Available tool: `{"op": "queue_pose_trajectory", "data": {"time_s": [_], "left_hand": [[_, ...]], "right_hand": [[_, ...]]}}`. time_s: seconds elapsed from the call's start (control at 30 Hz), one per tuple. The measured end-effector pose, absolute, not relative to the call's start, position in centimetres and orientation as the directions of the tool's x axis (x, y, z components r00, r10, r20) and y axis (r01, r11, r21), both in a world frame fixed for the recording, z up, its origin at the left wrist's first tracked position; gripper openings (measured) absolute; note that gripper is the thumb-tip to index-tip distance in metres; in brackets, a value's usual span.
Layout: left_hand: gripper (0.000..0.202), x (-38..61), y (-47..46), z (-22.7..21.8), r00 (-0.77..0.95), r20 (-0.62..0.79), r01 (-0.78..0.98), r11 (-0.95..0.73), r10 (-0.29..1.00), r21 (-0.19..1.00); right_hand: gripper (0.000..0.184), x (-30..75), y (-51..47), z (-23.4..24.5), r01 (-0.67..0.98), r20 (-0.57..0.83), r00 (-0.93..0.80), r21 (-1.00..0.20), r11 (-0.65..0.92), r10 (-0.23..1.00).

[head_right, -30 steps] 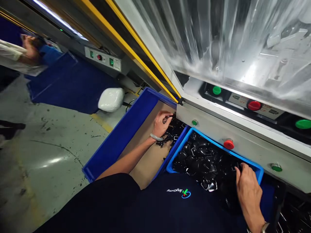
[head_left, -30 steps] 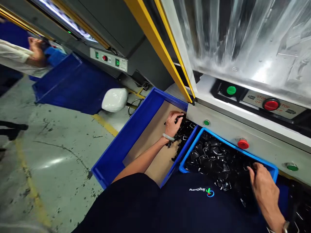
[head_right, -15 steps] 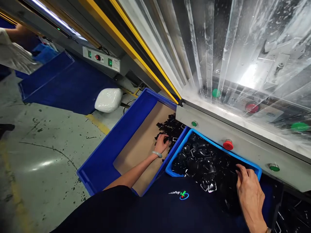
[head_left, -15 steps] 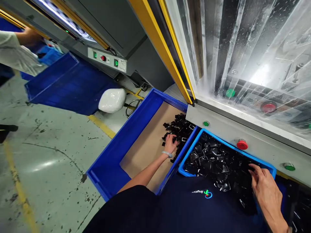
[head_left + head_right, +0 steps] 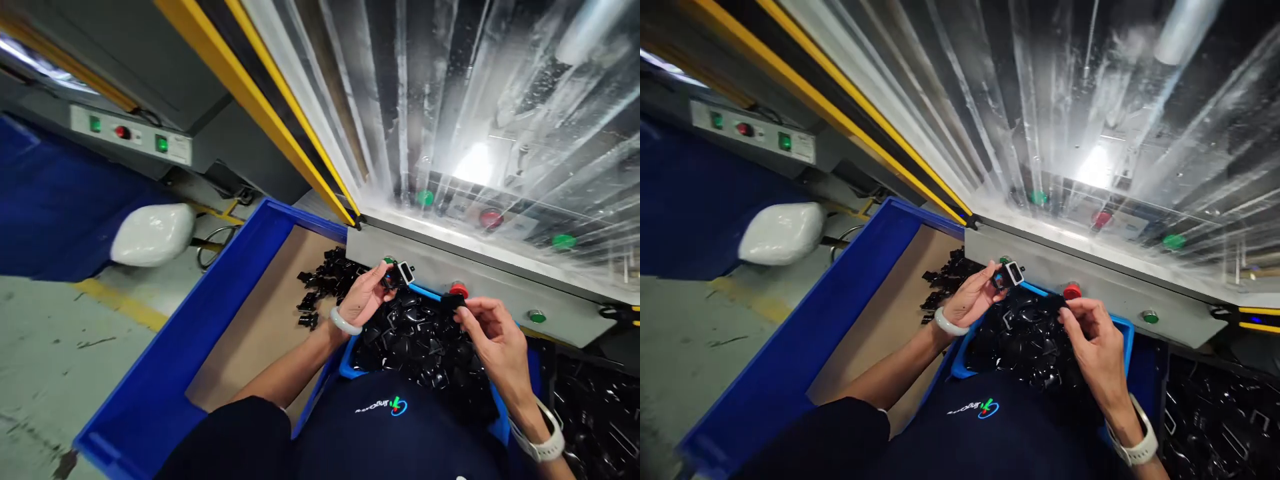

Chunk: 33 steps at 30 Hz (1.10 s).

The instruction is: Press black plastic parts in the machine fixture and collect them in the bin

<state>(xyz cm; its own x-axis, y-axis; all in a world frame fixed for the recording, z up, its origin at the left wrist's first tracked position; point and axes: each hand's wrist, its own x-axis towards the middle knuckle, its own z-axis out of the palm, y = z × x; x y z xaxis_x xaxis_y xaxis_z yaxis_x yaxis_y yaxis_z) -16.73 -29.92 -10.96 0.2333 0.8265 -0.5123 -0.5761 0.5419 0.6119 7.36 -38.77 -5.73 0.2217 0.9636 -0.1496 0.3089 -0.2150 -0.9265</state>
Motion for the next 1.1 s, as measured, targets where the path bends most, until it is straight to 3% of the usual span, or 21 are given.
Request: {"op": "queue_pose_trajectory", "data": {"time_s": [0.07,0.17,0.37,0.57,0.67,0.8,0.9,1.0,1.1], "left_hand": [[0.050,-14.7,-29.8,-10.2,0.301,-0.475,-0.544,0.558,0.827,0.627],[0.052,-12.5,-29.8,-9.3,0.355,-0.390,-0.478,0.523,0.850,0.706],[0.039,-10.1,-30.3,-8.3,0.272,-0.179,-0.251,0.250,0.945,0.935],[0.023,-8.5,-28.9,-7.9,0.236,0.000,-0.140,0.034,0.972,0.990],[0.016,-7.9,-26.1,-7.0,0.229,0.102,-0.110,-0.078,0.968,0.991],[0.013,-6.8,-19.5,-4.3,0.150,0.277,-0.097,-0.265,0.949,0.959],[0.013,-5.4,-13.8,-2.0,0.099,0.337,-0.056,-0.333,0.936,0.941],[0.011,-3.5,-8.8,-0.1,0.047,0.300,-0.033,-0.299,0.953,0.954],[0.013,-1.5,-4.5,1.2,0.012,0.223,-0.054,-0.222,0.975,0.974]], "right_hand": [[0.033,6.5,-37.7,-5.1,0.255,-0.143,0.216,-0.947,-0.197,0.966],[0.032,6.1,-36.6,-4.5,0.301,-0.115,0.191,-0.938,-0.170,0.975],[0.033,7.2,-35.3,-4.4,0.354,-0.141,0.170,-0.915,-0.194,0.975],[0.037,8.4,-34.0,-4.8,0.240,-0.194,0.195,-0.941,-0.238,0.961],[0.037,9.7,-31.7,-3.3,0.344,-0.104,0.209,-0.923,-0.172,0.972],[0.033,12.9,-22.9,0.6,0.639,0.318,0.254,-0.764,0.088,0.913],[0.053,15.3,-12.9,2.8,0.838,0.565,0.264,-0.535,0.105,0.782],[0.071,16.4,-4.8,4.0,0.876,0.479,0.343,-0.474,-0.091,0.808],[0.058,16.3,-3.2,5.3,0.894,0.380,0.284,-0.436,-0.100,0.881]]}}
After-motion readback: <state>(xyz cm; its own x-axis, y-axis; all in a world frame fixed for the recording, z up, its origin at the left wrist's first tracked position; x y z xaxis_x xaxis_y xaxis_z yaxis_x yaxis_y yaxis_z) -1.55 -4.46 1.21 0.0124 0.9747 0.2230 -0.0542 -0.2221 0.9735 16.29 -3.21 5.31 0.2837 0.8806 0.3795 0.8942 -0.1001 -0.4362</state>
